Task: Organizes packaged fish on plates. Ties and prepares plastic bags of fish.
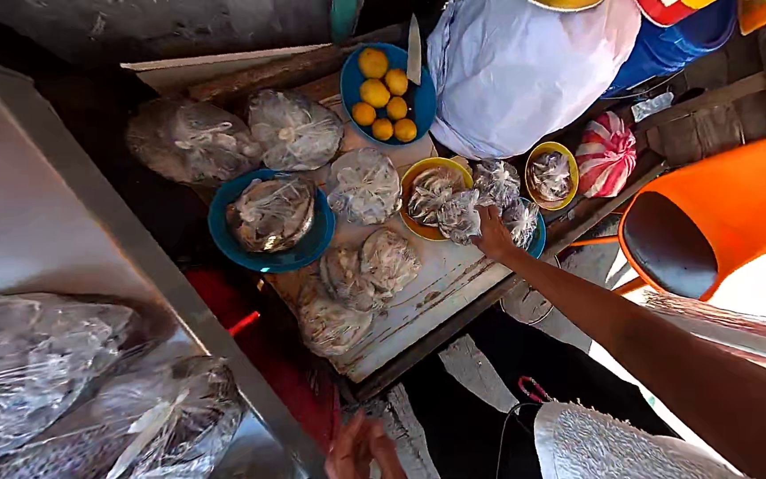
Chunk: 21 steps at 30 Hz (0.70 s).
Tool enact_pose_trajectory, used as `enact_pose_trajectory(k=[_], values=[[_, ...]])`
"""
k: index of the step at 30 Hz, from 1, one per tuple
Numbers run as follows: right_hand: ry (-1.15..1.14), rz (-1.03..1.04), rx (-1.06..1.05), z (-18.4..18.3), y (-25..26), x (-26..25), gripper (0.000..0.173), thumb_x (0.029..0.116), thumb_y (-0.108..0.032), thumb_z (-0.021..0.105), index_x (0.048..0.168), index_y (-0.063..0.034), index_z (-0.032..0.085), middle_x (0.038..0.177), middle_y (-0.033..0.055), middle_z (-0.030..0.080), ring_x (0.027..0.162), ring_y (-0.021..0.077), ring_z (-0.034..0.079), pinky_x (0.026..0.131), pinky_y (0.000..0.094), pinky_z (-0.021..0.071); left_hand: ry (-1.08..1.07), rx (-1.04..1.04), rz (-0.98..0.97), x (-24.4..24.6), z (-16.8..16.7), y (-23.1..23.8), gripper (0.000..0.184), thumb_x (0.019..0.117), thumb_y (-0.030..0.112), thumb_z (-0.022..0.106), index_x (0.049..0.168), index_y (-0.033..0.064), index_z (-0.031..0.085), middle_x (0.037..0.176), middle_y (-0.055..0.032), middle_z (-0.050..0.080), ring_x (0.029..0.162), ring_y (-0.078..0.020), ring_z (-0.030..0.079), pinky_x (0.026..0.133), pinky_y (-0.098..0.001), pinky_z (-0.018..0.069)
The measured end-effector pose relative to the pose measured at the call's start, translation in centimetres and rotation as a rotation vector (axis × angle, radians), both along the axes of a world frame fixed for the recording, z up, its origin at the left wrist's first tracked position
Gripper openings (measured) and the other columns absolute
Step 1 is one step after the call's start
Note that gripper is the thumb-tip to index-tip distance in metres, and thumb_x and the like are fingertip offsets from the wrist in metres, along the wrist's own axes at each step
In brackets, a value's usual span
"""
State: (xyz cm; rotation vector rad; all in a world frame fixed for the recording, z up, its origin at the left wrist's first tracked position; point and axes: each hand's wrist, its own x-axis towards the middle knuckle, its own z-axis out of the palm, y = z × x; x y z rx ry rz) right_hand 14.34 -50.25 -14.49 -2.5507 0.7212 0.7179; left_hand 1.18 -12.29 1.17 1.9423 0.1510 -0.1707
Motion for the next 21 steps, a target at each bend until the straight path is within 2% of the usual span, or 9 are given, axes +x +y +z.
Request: enact_pose_trajectory(k=[2,5,7,10,13,16,18,19,21], values=[[0.063,0.013,0.034,-0.9,-1.0,1.1,0.071,0.0894,-0.013,0.078,0.15,-0.0001,0.043,0.153,0.0311,0.038,0.127,0.0516,0.054,0.093,0.0645,0.0535,0.01,0.001,-0.12,0.0,-1.2,-5.9,0.031,0.1022,0.01,0.054,0.121,-0.0149,0.057,0.093,-0.0159,0.067,0.073,-0.0037,0.064,0.066,-0.0189,0.0558],[0.16,0.022,0.116,-1.4,-1.9,2.3,0.046,0.0923,-0.01,0.073,0.133,0.006,0.057,0.15,0.0338,0.039,0.124,0.0512,0.056,0.096,0.0641,0.052,0.057,0.0,-0.26,-0.8,-3.1,-11.7,0.028,0.0985,0.01,0.052,0.113,-0.0088,0.066,0.085,-0.0123,0.066,0.067,-0.0053,0.062,0.063,-0.0174,0.054],[0.189,0.02,0.177,-1.0,-2.3,3.1,0.035,0.0925,-0.01,0.073,0.121,0.009,0.064,0.146,0.0339,0.043,0.123,0.0492,0.057,0.099,0.0621,0.0505,0.171,0.018,-0.343,-1.0,-4.8,-13.6,0.027,0.0974,0.009,0.053,0.114,-0.0063,0.067,0.089,-0.0124,0.068,0.068,-0.0105,0.064,0.064,-0.0239,0.0564],[0.102,0.085,0.253,1.4,-2.3,4.0,0.02,0.0954,-0.006,0.068,0.104,0.0122,0.066,0.118,0.0317,0.06,0.11,0.0455,0.062,0.094,0.0588,0.0504,0.361,0.048,-0.378,-0.1,-7.8,-15.0,0.025,0.0975,0.007,0.054,0.115,-0.0053,0.068,0.094,-0.0157,0.069,0.067,-0.0171,0.063,0.064,-0.0333,0.0559],[-0.103,0.102,0.341,5.2,-2.7,3.6,0.015,0.0925,-0.004,0.067,0.084,0.0066,0.062,0.079,0.0219,0.061,0.074,0.0354,0.063,0.068,0.0533,0.052,0.572,-0.076,-0.26,2.6,-9.6,-15.9,0.03,0.1019,0.013,0.056,0.125,-0.0059,0.062,0.108,-0.0187,0.069,0.084,-0.0212,0.069,0.072,-0.0372,0.0592],[-0.078,-0.037,0.621,12.0,-1.4,4.0,0.013,0.0931,0.0,0.064,0.082,0.0036,0.056,0.072,0.0121,0.057,0.061,0.0212,0.061,0.061,0.0391,0.0562,0.538,-0.361,-0.118,5.6,-10.9,-16.5,0.065,0.098,0.028,0.062,0.147,-0.0087,0.039,0.135,-0.0245,0.058,0.113,-0.0246,0.064,0.088,-0.0372,0.0569],[-0.067,-0.172,0.873,15.7,0.2,4.1,0.014,0.0916,0.004,0.061,0.082,-0.0011,0.053,0.07,0.0062,0.06,0.058,0.0151,0.064,0.057,0.0314,0.0587,0.449,-0.593,-0.072,7.5,-11.3,-16.7,0.103,0.0892,0.054,0.068,0.155,-0.0094,0.021,0.15,-0.0244,0.047,0.13,-0.0232,0.057,0.102,-0.0373,0.0527],[-0.08,-0.222,0.994,16.7,1.0,3.9,0.014,0.09,0.004,0.059,0.08,-0.0045,0.053,0.069,0.0036,0.062,0.056,0.0128,0.064,0.054,0.0285,0.0581,0.421,-0.73,-0.037,8.2,-11.3,-16.7,0.123,0.0805,0.07,0.072,0.156,-0.009,0.016,0.15,-0.0197,0.047,0.132,-0.0182,0.055,0.105,-0.0353,0.0518],[-0.085,-0.287,1.16,17.8,2.4,3.9,0.014,0.0891,0.001,0.056,0.08,-0.0088,0.055,0.067,0.0011,0.064,0.053,0.0102,0.064,0.049,0.0253,0.056,0.4,-0.982,0.065,8.9,-10.3,-16.5,0.137,0.0656,0.079,0.077,0.154,-0.0057,0.015,0.139,-0.0067,0.056,0.122,-0.0084,0.06,0.101,-0.0308,0.0543]])
